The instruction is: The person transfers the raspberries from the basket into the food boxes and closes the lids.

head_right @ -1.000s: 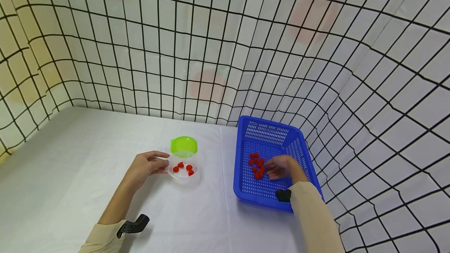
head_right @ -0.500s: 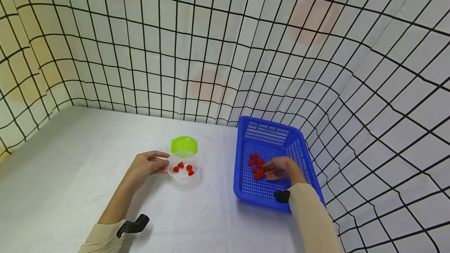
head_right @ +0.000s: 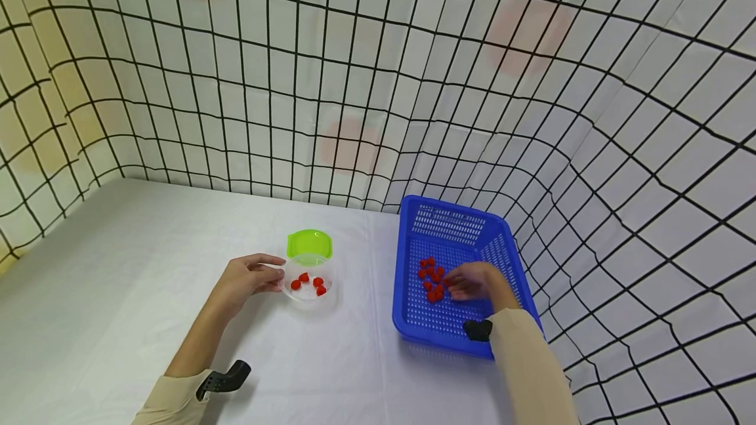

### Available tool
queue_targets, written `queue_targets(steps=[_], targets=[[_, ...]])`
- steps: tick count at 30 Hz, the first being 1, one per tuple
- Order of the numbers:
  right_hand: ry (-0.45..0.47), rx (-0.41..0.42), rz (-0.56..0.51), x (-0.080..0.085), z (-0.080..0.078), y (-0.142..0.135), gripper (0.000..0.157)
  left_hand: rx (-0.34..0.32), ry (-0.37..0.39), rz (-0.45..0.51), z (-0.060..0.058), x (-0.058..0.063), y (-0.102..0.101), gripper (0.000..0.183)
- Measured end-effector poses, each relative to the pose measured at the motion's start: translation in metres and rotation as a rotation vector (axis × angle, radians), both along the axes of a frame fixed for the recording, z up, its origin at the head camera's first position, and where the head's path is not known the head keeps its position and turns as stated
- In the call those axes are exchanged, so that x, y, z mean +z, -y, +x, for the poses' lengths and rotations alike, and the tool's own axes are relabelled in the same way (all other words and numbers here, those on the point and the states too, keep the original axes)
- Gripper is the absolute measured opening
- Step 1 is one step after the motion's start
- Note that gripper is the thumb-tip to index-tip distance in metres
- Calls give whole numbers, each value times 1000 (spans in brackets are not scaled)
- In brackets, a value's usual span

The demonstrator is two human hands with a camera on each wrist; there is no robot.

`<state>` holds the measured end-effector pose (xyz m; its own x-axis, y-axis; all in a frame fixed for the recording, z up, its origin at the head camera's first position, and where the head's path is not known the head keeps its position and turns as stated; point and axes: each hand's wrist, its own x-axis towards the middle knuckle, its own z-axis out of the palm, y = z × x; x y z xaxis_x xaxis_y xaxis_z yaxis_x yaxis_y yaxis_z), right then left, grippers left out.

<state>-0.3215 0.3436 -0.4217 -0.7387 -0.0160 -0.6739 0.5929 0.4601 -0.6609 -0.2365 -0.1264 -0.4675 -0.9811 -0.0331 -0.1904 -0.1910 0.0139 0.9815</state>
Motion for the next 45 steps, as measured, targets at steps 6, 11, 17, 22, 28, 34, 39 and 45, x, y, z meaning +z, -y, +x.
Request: queue_targets(steps=[6,11,17,22,28,34,39,45], targets=[[-61,50,-11,14,-3,4,39,-3,1,-4,-1,-1,1,32],[-123,70,-22,27,-8,15,42,-4,2,-6,-1,-1,2,32],[-187,85,12,43,-15,38,43,-3,5,3,0,0,1,32],[-255,153,30,58,-17,59,40,-1,5,9,0,2,0,32],[-311,219,7,79,-14,92,42,-1,7,3,0,3,0,31],[-316,260,-8,89,-11,128,38,-5,7,-2,-1,2,-1,29],[-300,299,-29,87,-8,154,33,-6,6,-8,-1,2,-1,28],[-281,317,-41,79,-7,180,30,-5,7,-12,0,3,-1,28]])
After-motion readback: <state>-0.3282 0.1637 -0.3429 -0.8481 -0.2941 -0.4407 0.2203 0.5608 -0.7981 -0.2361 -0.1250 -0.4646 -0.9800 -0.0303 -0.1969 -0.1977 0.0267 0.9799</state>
